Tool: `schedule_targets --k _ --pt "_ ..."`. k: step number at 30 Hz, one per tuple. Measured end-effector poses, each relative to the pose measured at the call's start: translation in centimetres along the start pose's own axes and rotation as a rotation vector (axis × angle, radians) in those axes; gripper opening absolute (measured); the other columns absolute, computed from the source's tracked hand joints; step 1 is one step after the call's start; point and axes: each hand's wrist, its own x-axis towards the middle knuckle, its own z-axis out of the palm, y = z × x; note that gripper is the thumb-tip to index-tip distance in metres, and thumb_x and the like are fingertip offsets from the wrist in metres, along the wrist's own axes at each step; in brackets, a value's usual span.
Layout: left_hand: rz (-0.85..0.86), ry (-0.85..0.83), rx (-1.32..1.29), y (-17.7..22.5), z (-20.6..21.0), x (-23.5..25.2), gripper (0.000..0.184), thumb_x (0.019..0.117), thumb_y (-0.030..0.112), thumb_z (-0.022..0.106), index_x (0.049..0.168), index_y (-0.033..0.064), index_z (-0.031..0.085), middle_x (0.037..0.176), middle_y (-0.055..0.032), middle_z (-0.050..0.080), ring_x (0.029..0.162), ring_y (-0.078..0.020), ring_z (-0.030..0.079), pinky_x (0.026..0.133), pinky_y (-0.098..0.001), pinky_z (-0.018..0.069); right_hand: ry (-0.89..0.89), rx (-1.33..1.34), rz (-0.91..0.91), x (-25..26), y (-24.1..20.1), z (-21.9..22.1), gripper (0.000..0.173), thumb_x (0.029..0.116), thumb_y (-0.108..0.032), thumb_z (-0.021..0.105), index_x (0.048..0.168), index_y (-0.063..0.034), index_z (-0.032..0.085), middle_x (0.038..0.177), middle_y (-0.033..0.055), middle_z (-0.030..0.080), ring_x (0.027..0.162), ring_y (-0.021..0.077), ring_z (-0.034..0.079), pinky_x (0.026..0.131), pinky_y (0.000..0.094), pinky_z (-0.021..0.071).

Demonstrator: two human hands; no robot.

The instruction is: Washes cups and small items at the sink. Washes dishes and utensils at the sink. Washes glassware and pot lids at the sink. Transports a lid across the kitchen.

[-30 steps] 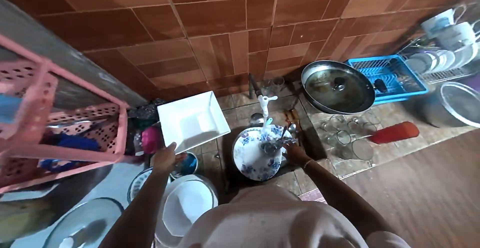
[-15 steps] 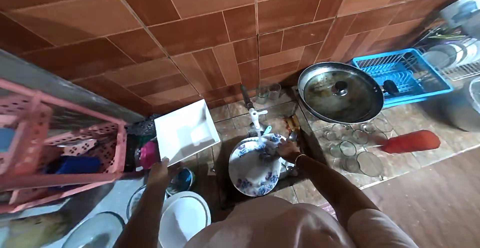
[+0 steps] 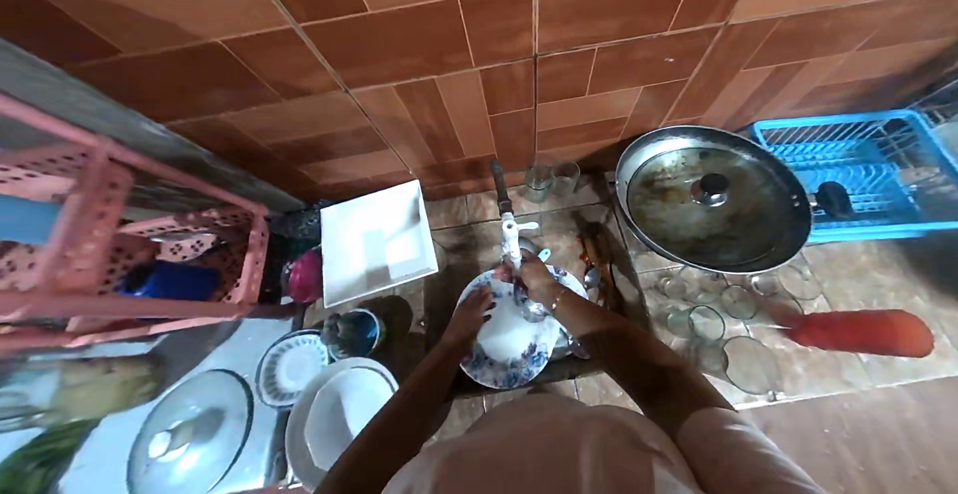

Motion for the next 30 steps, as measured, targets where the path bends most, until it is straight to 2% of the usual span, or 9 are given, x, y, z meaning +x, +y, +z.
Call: schedule_targets --k 2,4,8,12,16,19,24,27,30 --pt "-0.006 -0.068 0.083 -0.3 2.1 2.1 0.046 0.1108 0.032 0.041 0.145 0.0016 0.049 0.137 -0.0179 0.06 0.122 -0.0245 0.06 0.102 -0.0437 0.0501 0.02 0.088 -0.027 -0.1 0.5 0.8 0.028 0.1085 -0.01 0.047 0.133 0.0043 0.051 0.101 0.0175 0.073 0.09 0.0221 0.074 0.084 0.0359 0.0605" --pt "0.003 -0.038 0.092 -0.4 3.6 3.2 0.045 0.1123 0.034 0.036 0.138 0.0002 0.051 0.114 -0.0148 0.067 0.097 -0.0199 0.067 0.087 -0.0395 0.0563 0.033 0.125 -0.032 -0.4 1.0 0.7 0.027 0.11 -0.012 0.043 0.129 0.0041 0.052 0.102 0.0168 0.074 0.092 0.0213 0.073 0.083 0.0353 0.0593" --pt "0.029 0.045 0.156 -0.1 4.2 2.5 0.036 0.113 0.028 0.034 0.115 0.0019 0.058 0.079 -0.0021 0.052 0.06 -0.0104 0.049 0.057 -0.0273 0.0465 0.038 0.177 0.038 -0.8 0.3 -0.6 0.024 0.1094 -0.01 0.042 0.125 0.0054 0.053 0.099 0.0165 0.073 0.089 0.0216 0.072 0.081 0.0364 0.0597" --pt "-0.006 0.087 0.313 0.1 3.6 0.9 0.036 0.1125 0.027 0.035 0.111 0.002 0.061 0.077 -0.0015 0.05 0.061 -0.0116 0.047 0.059 -0.0304 0.0446 -0.017 0.002 0.017 0.0 -0.3 -1.9 0.02 0.1051 -0.001 0.046 0.119 0.0084 0.056 0.093 0.0156 0.071 0.081 0.0192 0.071 0.077 0.0342 0.0602" --pt "-0.026 0.118 0.331 -0.2 3.3 -0.5 0.036 0.1124 0.027 0.036 0.108 0.0015 0.061 0.074 -0.0011 0.049 0.059 -0.011 0.047 0.057 -0.0289 0.0454 -0.066 -0.478 -0.137 0.7 -1.4 -2.9 0.028 0.1025 -0.005 0.054 0.126 0.0062 0.064 0.115 0.0213 0.069 0.107 0.0237 0.066 0.098 0.0401 0.0523" --pt "-0.081 0.113 0.318 0.2 3.3 -1.2 0.035 0.1126 0.025 0.035 0.108 0.0011 0.06 0.073 -0.0012 0.048 0.059 -0.0116 0.046 0.057 -0.0292 0.045 0.028 -0.667 -0.226 1.2 -1.4 -3.0 0.026 0.1023 -0.009 0.056 0.121 0.0036 0.069 0.114 0.0232 0.07 0.109 0.0308 0.066 0.101 0.0481 0.0499" --pt "-0.092 0.128 0.311 0.3 2.4 -0.8 0.035 0.113 0.025 0.034 0.108 0.0009 0.059 0.072 -0.0006 0.046 0.057 -0.0113 0.045 0.055 -0.0283 0.0431 0.107 -0.185 -0.076 1.0 1.0 -1.8 0.036 0.1098 -0.024 0.049 0.12 0.0083 0.061 0.103 0.0186 0.068 0.091 0.0211 0.068 0.086 0.0375 0.0581" --pt "-0.098 0.12 0.327 0.5 1.5 -0.1 0.036 0.113 0.026 0.035 0.11 0.0005 0.06 0.072 -0.0009 0.047 0.057 -0.0111 0.046 0.055 -0.0285 0.0442 0.041 0.127 0.082 -0.3 1.2 -0.4 0.029 0.1115 -0.014 0.04 0.125 0.0077 0.053 0.092 0.0165 0.071 0.078 0.0205 0.072 0.077 0.0354 0.0615" --pt "-0.053 0.082 0.515 1.1 -0.4 -0.2 0.039 0.1128 0.027 0.035 0.119 -0.0005 0.062 0.088 -0.0095 0.059 0.072 -0.0178 0.056 0.07 -0.037 0.0505 -0.012 -0.068 0.057 0.1 1.1 -1.1 0.03 0.1098 -0.01 0.041 0.132 0.0049 0.054 0.104 0.0166 0.07 0.085 0.0209 0.071 0.081 0.0363 0.0605"
